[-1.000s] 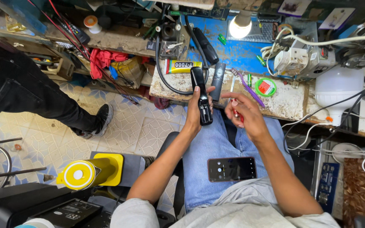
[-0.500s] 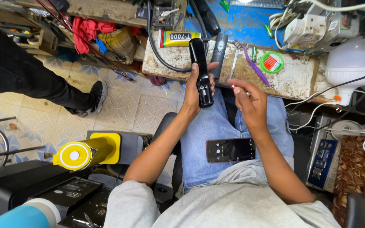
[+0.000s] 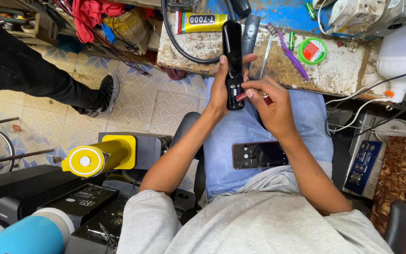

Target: The person sits in a chair and uses a smartphone to take a picture of a remote control. They then open the battery compartment of the remote, remove the old batteries, and insert new batteries before closing the compartment.

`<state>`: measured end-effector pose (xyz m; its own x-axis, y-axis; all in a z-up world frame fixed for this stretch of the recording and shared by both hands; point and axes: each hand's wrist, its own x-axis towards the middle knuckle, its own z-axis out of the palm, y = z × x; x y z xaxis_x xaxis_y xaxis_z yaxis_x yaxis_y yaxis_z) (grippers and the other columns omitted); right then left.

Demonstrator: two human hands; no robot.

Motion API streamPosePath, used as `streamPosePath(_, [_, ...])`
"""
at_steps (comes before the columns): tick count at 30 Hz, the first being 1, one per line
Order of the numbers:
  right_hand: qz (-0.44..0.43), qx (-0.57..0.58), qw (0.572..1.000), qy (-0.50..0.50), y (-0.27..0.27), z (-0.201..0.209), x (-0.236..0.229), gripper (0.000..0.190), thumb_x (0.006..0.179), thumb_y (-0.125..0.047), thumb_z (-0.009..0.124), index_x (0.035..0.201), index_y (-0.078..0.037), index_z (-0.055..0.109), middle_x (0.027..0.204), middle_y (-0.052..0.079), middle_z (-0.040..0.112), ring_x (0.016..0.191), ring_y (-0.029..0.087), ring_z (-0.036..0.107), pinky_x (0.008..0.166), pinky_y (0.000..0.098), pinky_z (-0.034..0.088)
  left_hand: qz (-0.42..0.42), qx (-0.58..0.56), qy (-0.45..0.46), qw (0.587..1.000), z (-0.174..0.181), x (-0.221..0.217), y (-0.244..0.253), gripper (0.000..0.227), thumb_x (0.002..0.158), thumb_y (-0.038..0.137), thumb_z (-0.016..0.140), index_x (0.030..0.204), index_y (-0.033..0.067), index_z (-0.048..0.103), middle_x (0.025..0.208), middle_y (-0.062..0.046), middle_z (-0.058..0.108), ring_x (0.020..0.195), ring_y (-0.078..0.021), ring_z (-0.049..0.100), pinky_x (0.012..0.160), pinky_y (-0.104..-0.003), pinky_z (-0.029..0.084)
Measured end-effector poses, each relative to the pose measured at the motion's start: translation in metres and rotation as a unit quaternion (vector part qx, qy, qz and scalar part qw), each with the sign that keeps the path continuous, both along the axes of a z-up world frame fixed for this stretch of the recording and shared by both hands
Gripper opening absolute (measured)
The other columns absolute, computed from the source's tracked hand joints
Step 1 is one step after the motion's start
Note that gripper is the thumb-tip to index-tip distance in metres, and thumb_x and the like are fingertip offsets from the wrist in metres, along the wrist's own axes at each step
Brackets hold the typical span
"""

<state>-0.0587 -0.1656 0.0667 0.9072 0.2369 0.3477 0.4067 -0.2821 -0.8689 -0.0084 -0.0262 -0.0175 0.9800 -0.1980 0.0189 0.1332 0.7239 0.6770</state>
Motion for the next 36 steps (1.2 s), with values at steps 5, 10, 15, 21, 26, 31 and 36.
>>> streamPosePath(5, [-0.02,-0.054,0.998,-0.021,0.003,0.001,-0.004,0.02,0.098,-0.008,0.074,0.117,-0.003,0.071,0.08,0.014,0.064,0.067,0.027,0.058,0.066,0.0388,0.046,0.0,0.01,-0.002,1.0,0.0,-0.003,-0.008,0.079,0.111,0.064,0.03,0.14,-0.0024,0.06,0.076,-0.007,0.053,0.061,-0.015,0.063,0.05,-0.025,0.053])
streamPosePath(10, [-0.008,-0.077,0.995,-0.061,0.009,-0.006,-0.002,0.014,0.095,-0.002,0.078,0.106,-0.001,0.07,0.079,0.013,0.067,0.066,0.033,0.065,0.062,0.0391,0.049,0.006,0.035,-0.018,0.999,0.02,-0.012,-0.008,0.075,0.112,0.06,0.03,0.137,-0.0038,0.061,0.074,-0.008,0.056,0.054,-0.0166,0.065,0.044,-0.024,0.05])
streamPosePath(15, [-0.007,-0.053,0.995,-0.088,0.02,-0.016,-0.006,0.013,0.096,-0.002,0.075,0.108,0.0,0.071,0.079,0.013,0.063,0.069,0.036,0.066,0.062,0.0408,0.051,0.033,0.057,-0.026,0.997,0.028,-0.013,-0.003,0.073,0.113,0.057,0.03,0.134,-0.0037,0.064,0.072,-0.008,0.056,0.049,-0.0141,0.062,0.043,-0.021,0.048])
streamPosePath(21, [-0.067,-0.039,0.992,-0.104,0.033,-0.031,-0.011,0.016,0.095,0.0,0.074,0.11,0.001,0.071,0.075,0.013,0.057,0.07,0.037,0.065,0.063,0.0395,0.052,0.058,0.041,-0.015,0.997,0.033,-0.016,0.0,0.072,0.113,0.057,0.033,0.135,-0.0041,0.063,0.073,-0.006,0.055,0.055,-0.0109,0.061,0.049,-0.021,0.046])
streamPosePath(26, [-0.085,-0.028,0.99,-0.11,0.035,-0.036,-0.012,0.015,0.096,0.003,0.073,0.11,0.002,0.069,0.075,0.014,0.057,0.07,0.036,0.065,0.063,0.04,0.052,0.061,0.026,-0.011,0.998,0.021,-0.012,-0.001,0.072,0.114,0.057,0.032,0.135,-0.0056,0.063,0.073,-0.006,0.055,0.056,-0.0107,0.059,0.051,-0.021,0.045])
streamPosePath(31, [-0.095,-0.014,0.991,-0.097,0.032,-0.039,-0.011,0.015,0.095,0.006,0.073,0.109,0.005,0.067,0.075,0.014,0.059,0.069,0.036,0.066,0.063,0.0403,0.051,0.063,0.019,-0.001,0.998,0.028,-0.017,-0.001,0.073,0.113,0.058,0.033,0.134,-0.0059,0.063,0.073,-0.007,0.056,0.058,-0.0121,0.06,0.053,-0.023,0.047])
streamPosePath(36, [-0.089,-0.021,0.99,-0.11,0.03,-0.047,-0.007,0.017,0.095,0.005,0.073,0.111,0.005,0.069,0.075,0.014,0.057,0.067,0.038,0.065,0.062,0.0412,0.051,0.067,-0.006,0.011,0.998,0.019,-0.015,-0.006,0.073,0.112,0.059,0.036,0.134,-0.0059,0.063,0.072,-0.007,0.056,0.055,-0.0129,0.06,0.05,-0.023,0.045])
